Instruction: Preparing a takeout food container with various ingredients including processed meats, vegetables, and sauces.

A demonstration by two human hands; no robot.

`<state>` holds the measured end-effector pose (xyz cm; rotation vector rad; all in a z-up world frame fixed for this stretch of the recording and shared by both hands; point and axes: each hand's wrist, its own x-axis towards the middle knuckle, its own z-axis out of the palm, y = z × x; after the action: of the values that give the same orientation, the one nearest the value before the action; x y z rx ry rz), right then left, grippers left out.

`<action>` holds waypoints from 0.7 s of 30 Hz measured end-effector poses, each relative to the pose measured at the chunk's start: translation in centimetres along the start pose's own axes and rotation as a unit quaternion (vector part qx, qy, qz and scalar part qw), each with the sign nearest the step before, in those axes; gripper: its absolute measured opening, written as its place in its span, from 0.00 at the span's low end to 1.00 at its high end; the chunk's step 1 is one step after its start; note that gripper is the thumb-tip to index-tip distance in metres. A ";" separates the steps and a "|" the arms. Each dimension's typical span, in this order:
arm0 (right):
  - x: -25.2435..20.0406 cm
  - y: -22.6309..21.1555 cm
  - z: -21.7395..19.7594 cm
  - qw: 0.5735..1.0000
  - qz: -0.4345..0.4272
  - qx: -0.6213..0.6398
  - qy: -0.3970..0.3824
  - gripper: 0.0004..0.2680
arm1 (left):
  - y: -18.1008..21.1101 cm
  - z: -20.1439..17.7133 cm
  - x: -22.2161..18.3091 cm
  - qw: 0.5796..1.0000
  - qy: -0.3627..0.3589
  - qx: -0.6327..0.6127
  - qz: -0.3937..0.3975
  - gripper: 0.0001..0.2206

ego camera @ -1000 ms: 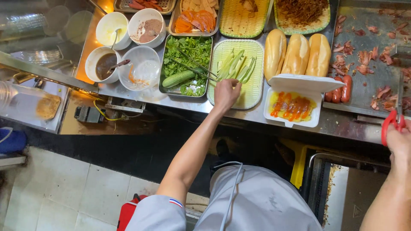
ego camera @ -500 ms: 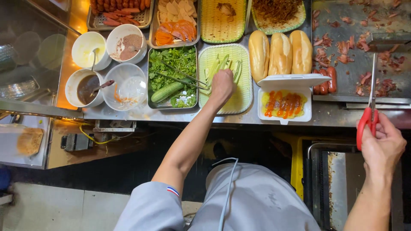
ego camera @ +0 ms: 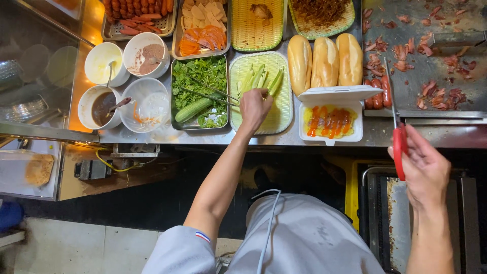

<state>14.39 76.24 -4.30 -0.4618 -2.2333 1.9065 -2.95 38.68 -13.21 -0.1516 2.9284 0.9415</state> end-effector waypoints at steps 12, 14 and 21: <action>-5.5 4.6 1.8 0.806 0.415 0.241 -0.346 0.22 | 0.9 -1.1 -9.2 0.864 -0.258 -0.419 -0.106 0.13; -5.3 4.4 2.0 0.806 0.428 0.253 -0.321 0.21 | 2.2 1.1 -9.4 0.792 -0.340 -0.493 -0.118 0.13; -3.6 3.8 0.6 0.847 0.407 0.216 -0.266 0.21 | 5.2 4.2 -5.5 0.749 -0.360 -0.543 -0.117 0.12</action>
<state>18.03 74.98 -7.88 -1.0237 -1.8812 3.2181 2.07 45.75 -13.15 -0.1394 1.3553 1.9435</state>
